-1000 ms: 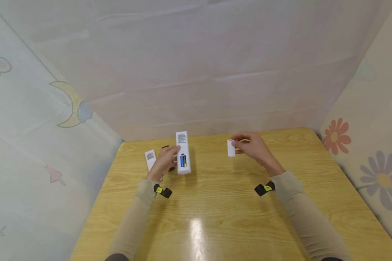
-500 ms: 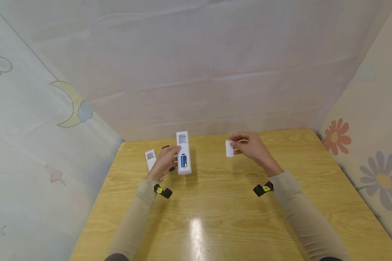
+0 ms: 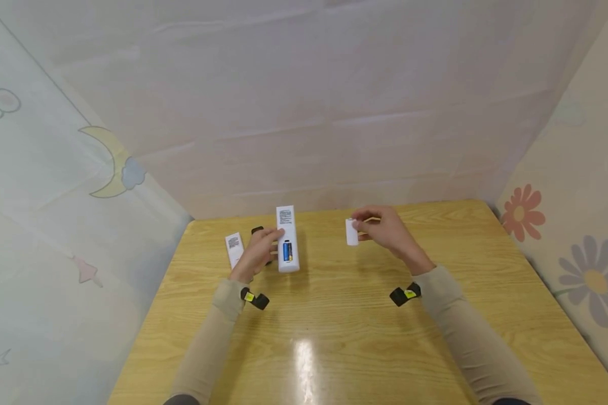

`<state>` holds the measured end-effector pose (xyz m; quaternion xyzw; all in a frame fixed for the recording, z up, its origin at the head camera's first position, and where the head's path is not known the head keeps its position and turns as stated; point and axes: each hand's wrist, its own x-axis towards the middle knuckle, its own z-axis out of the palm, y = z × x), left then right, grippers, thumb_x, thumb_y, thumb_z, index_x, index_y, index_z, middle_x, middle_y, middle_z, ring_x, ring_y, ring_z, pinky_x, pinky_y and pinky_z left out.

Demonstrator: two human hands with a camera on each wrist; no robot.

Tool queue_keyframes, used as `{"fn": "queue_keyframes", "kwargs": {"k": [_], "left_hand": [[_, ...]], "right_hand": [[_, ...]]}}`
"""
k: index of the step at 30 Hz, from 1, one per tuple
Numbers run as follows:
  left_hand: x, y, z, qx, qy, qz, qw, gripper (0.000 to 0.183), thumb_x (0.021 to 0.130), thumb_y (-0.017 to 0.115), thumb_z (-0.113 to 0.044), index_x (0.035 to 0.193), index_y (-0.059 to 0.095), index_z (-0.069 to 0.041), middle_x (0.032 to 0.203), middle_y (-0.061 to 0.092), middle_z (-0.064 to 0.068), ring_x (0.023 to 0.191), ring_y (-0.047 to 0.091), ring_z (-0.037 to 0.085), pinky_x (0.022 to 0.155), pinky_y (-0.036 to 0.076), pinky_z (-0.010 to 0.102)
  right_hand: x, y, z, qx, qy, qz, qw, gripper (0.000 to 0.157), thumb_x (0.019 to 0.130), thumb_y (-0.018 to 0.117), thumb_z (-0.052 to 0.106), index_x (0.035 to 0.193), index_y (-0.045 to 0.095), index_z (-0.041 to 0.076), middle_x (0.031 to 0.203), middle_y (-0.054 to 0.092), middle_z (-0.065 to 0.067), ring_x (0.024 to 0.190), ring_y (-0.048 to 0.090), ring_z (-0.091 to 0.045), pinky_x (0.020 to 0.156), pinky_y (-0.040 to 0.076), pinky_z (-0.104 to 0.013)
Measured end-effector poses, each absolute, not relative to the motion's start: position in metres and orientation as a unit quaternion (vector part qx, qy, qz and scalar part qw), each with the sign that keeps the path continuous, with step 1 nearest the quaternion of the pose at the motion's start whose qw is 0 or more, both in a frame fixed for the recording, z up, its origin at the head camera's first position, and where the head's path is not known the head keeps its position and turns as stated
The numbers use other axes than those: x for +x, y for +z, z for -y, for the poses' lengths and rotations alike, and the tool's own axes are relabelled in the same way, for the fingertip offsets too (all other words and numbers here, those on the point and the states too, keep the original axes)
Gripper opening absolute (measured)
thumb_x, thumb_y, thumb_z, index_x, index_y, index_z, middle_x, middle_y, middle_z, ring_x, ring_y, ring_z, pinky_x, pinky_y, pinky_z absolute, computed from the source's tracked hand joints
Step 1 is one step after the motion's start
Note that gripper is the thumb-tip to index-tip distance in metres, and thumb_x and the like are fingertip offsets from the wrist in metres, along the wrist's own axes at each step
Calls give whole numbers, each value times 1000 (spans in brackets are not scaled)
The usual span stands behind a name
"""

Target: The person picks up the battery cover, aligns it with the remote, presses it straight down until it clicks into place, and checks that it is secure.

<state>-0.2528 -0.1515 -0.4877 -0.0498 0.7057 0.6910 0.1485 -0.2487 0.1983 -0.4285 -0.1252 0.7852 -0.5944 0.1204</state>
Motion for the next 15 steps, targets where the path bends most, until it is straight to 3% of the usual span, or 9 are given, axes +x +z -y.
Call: {"fn": "queue_keyframes", "kwargs": {"k": [4,11,15], "left_hand": [[-252,-488,149,-53,693,-703,150,59,111,58,-35,157,48,0,141,64,20,123,69,34,106,56,57],[-253,-491,146,-49,688,-708,149,58,111,58,-36,156,48,0,142,63,20,125,67,36,106,56,57],[-253,-492,144,-46,687,-710,149,57,111,59,-35,155,50,0,140,65,20,123,68,34,102,59,52]], "right_hand": [[-248,-426,-197,-124,-595,-785,121,35,108,65,13,137,64,-6,139,59,-28,110,70,-24,93,65,-42],[-247,-425,-195,-124,-596,-784,118,34,108,65,13,136,64,-6,139,59,-28,109,71,-22,90,66,-36],[-247,-424,-194,-127,-598,-782,119,34,108,65,12,136,64,-7,140,59,-28,109,71,-22,90,66,-37]]}}
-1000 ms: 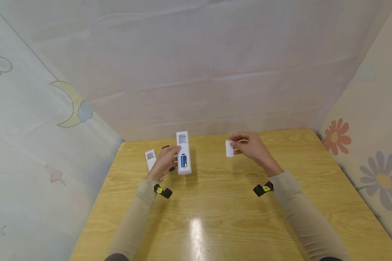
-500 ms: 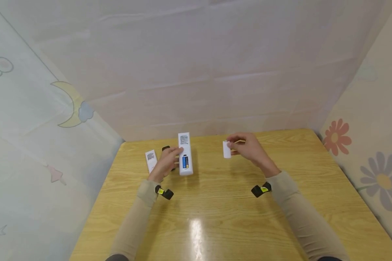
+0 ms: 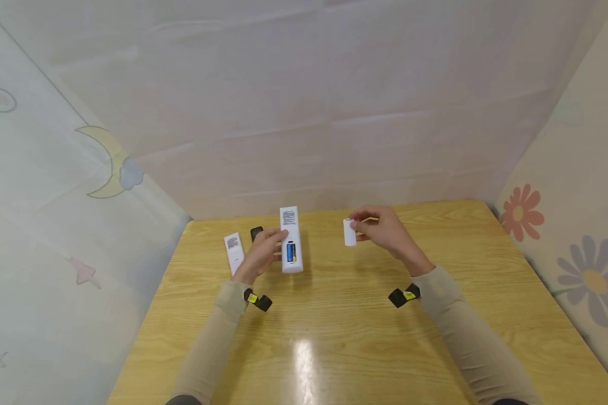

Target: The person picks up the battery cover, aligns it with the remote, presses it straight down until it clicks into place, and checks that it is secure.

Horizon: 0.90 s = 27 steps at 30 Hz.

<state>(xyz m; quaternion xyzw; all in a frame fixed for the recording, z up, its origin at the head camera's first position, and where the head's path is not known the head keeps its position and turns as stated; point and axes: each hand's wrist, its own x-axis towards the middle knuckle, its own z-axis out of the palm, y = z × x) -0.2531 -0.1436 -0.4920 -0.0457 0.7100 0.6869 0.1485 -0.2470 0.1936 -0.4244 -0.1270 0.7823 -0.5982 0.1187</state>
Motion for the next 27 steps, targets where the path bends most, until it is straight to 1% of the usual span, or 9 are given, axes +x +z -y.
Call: {"fn": "queue_keyframes", "kwargs": {"k": [5,10,16,19,21,27], "left_hand": [[-252,-492,140,-44,686,-710,150,57,111,59,-35,155,50,-1,139,66,20,119,71,33,97,62,48],[-251,-492,137,-40,682,-714,153,58,111,59,-36,156,50,-1,140,66,19,121,70,32,99,61,48],[-251,-495,133,-36,680,-715,159,60,110,61,-37,157,49,-2,141,65,18,124,68,34,103,59,52],[-252,-498,130,-31,682,-713,160,58,110,61,-37,156,50,-3,141,65,18,124,67,34,105,58,54],[-252,-499,129,-29,683,-712,160,57,110,61,-37,154,52,-3,140,65,17,124,67,34,105,58,54],[-251,-498,124,-25,680,-714,163,52,110,60,-36,151,57,-4,136,67,15,122,68,32,101,61,49]], "right_hand": [[-245,-425,-191,-134,-603,-777,119,33,108,64,9,136,63,-9,140,58,-29,108,71,-21,87,66,-35],[-245,-427,-188,-138,-603,-777,119,31,108,64,8,134,64,-9,139,59,-30,108,72,-21,87,66,-36],[-245,-429,-186,-146,-603,-774,125,31,108,65,8,134,65,-8,140,60,-29,110,72,-25,88,66,-38],[-245,-431,-186,-140,-606,-773,124,31,107,65,8,133,65,-8,139,60,-29,107,73,-22,88,66,-39],[-244,-432,-185,-140,-607,-773,124,31,107,65,8,133,65,-8,139,60,-29,106,73,-19,87,66,-37],[-243,-434,-180,-145,-606,-772,125,31,107,65,8,133,65,-9,141,61,-29,106,73,-16,86,66,-36]]}}
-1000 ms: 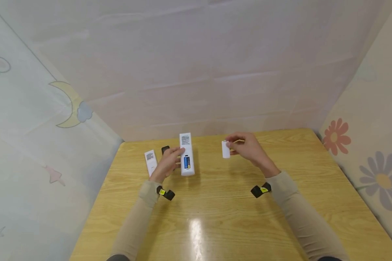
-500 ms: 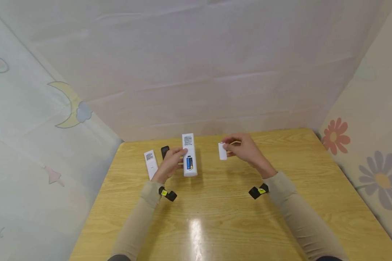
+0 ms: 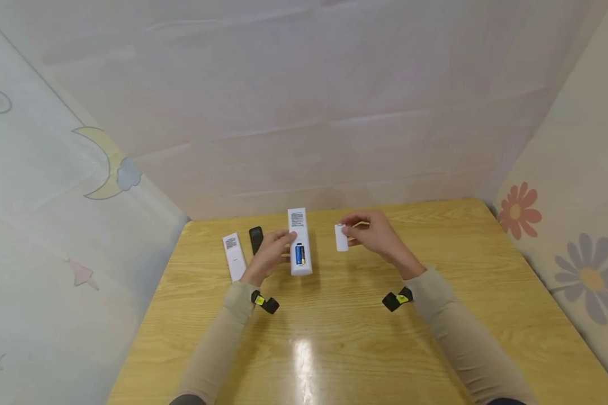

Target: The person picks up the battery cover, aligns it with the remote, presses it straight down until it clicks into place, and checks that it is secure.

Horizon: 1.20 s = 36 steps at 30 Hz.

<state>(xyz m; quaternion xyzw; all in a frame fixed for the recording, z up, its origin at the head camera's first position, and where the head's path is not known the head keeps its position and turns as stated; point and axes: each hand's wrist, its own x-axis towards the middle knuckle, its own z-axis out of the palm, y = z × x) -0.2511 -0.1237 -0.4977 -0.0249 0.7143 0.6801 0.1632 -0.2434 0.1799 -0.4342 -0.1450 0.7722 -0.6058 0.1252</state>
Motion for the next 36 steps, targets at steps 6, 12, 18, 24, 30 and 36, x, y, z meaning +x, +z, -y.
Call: {"fn": "queue_keyframes", "kwargs": {"k": [6,12,18,24,30,36], "left_hand": [[-250,-497,119,-22,684,-711,163,54,110,61,-37,154,55,-5,136,68,14,119,70,30,102,60,51],[-248,-495,115,-23,685,-709,165,55,110,62,-37,154,54,-6,135,69,14,117,71,29,104,59,54],[-247,-495,111,-10,686,-708,165,52,110,61,-34,152,55,-3,135,68,16,119,71,30,104,58,55],[-248,-499,108,-14,686,-707,169,51,110,61,-34,151,56,-2,133,69,16,114,73,29,102,60,53],[-248,-501,105,-10,687,-707,168,52,110,61,-35,150,57,-2,133,70,17,113,73,29,101,61,52],[-249,-503,103,-5,688,-705,172,49,110,62,-35,147,60,-3,130,71,16,111,74,27,101,60,54]], "right_hand": [[-242,-434,-175,-142,-607,-772,126,30,107,65,7,133,65,-9,140,61,-30,106,74,-18,87,66,-37],[-241,-434,-171,-144,-601,-776,124,29,107,66,7,132,66,-8,137,63,-29,109,74,-26,87,67,-38],[-241,-435,-167,-147,-599,-778,118,28,106,67,7,130,67,-8,135,65,-29,108,74,-30,83,67,-35],[-243,-436,-162,-144,-600,-778,121,28,106,67,6,130,68,-8,135,65,-28,106,75,-30,84,67,-39],[-241,-435,-158,-145,-603,-775,122,27,105,67,4,129,68,-8,133,64,-29,104,75,-30,84,67,-40],[-240,-437,-155,-147,-608,-771,124,28,105,67,4,130,67,-8,132,64,-29,104,75,-31,85,67,-41]]}}
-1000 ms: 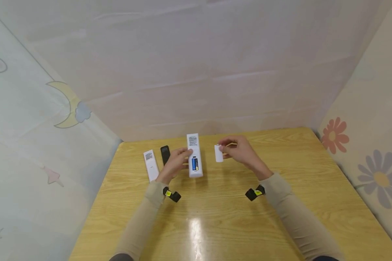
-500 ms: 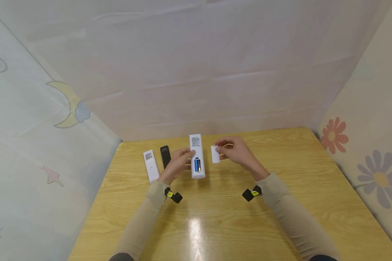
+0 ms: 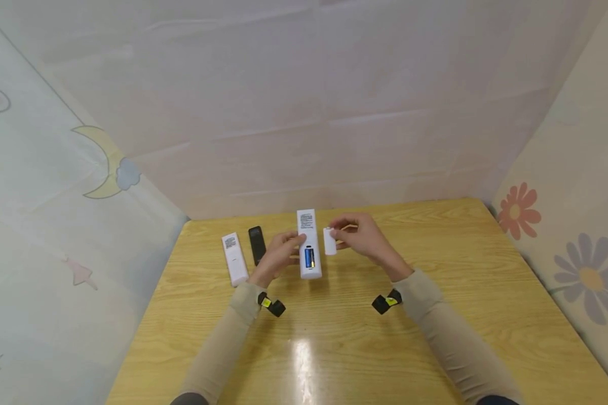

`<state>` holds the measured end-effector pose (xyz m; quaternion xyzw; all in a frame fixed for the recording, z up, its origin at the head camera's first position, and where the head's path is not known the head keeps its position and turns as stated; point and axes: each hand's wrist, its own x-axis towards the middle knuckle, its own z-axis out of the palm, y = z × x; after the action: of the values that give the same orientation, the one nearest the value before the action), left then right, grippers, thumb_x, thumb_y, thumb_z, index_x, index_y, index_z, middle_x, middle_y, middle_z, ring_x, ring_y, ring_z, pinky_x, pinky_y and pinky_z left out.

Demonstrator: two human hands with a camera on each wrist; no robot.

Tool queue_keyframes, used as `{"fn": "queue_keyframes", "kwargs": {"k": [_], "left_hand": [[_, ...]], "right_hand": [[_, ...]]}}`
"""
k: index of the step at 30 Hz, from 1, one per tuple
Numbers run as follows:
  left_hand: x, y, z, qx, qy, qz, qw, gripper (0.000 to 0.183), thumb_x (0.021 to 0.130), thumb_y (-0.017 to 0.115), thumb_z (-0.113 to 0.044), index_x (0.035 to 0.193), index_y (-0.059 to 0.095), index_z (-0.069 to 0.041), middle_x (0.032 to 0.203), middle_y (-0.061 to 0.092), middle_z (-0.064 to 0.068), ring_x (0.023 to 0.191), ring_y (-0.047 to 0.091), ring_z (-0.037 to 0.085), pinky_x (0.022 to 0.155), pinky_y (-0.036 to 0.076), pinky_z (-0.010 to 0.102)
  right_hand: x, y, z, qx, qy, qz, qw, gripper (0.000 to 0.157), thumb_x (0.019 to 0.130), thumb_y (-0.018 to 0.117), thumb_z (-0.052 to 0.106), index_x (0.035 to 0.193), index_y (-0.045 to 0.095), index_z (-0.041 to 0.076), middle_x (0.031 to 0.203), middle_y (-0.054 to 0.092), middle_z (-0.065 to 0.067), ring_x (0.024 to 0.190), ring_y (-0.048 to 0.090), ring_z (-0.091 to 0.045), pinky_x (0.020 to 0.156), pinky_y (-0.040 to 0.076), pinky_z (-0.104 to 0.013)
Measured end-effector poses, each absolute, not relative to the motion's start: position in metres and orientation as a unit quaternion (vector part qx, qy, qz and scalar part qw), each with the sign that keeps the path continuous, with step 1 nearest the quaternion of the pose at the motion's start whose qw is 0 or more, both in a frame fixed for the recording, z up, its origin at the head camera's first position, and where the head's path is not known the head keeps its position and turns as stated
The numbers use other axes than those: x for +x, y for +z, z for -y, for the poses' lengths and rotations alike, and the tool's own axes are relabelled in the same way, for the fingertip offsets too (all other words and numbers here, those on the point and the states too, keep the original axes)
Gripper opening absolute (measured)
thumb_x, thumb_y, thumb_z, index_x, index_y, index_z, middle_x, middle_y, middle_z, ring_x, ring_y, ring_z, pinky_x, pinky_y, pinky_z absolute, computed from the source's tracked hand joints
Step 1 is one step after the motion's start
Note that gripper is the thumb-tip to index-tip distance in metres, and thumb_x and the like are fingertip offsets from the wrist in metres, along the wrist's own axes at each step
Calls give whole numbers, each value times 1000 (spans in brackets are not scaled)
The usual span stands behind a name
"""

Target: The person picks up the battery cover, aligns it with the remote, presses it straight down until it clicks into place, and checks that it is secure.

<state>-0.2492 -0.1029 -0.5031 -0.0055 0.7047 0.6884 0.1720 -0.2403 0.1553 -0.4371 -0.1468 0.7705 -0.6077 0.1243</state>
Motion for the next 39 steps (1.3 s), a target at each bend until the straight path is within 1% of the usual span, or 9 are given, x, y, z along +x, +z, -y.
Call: {"fn": "queue_keyframes", "kwargs": {"k": [7,13,17,21,25,27,32,37,39], "left_hand": [[-248,-503,98,-10,686,-707,171,48,110,62,-33,146,60,-1,130,71,17,109,74,27,95,64,48],[-246,-505,95,-16,687,-705,175,46,110,62,-31,143,61,0,130,71,18,111,73,29,100,62,52],[-244,-505,93,-13,687,-704,179,47,110,62,-32,144,61,1,131,70,17,115,73,30,101,61,50],[-243,-505,92,-7,686,-705,182,47,110,61,-33,144,60,1,132,70,17,118,72,30,99,62,47],[-242,-504,91,-10,687,-703,183,47,110,61,-32,143,61,1,130,71,16,116,72,30,100,62,49],[-242,-504,90,-10,687,-703,184,46,110,61,-32,143,61,1,130,71,16,115,72,30,101,61,51],[-242,-506,88,-5,687,-702,187,46,110,61,-32,142,62,0,129,71,16,113,73,30,103,60,54],[-242,-508,86,-1,688,-701,187,44,111,61,-31,142,63,0,128,72,16,112,74,29,101,61,52],[-242,-507,85,0,688,-702,186,44,111,61,-31,141,63,0,127,72,15,111,74,28,99,62,50]], "right_hand": [[-240,-440,-152,-150,-611,-766,129,27,105,67,4,129,67,-8,131,65,-30,105,75,-31,84,67,-39],[-240,-442,-150,-156,-613,-764,131,25,105,68,3,127,68,-8,130,65,-29,106,76,-32,87,66,-46],[-240,-442,-149,-158,-609,-767,128,25,104,68,3,126,68,-8,130,66,-29,107,76,-35,88,66,-48],[-238,-443,-148,-156,-605,-770,127,25,105,68,4,126,69,-8,130,66,-29,108,76,-35,87,66,-46],[-237,-442,-146,-157,-606,-769,126,25,105,67,3,126,69,-9,129,66,-29,107,76,-34,85,67,-43],[-236,-443,-145,-160,-606,-769,126,25,105,67,2,126,68,-9,129,66,-29,106,76,-34,85,67,-45],[-236,-445,-143,-158,-610,-766,127,25,105,66,2,126,68,-10,129,66,-30,107,76,-34,90,64,-54],[-236,-447,-142,-163,-608,-766,127,25,105,65,2,127,68,-11,128,65,-31,106,76,-36,88,65,-50],[-236,-448,-142,-163,-607,-768,124,24,105,65,1,126,69,-10,127,65,-31,105,76,-34,87,66,-48]]}}
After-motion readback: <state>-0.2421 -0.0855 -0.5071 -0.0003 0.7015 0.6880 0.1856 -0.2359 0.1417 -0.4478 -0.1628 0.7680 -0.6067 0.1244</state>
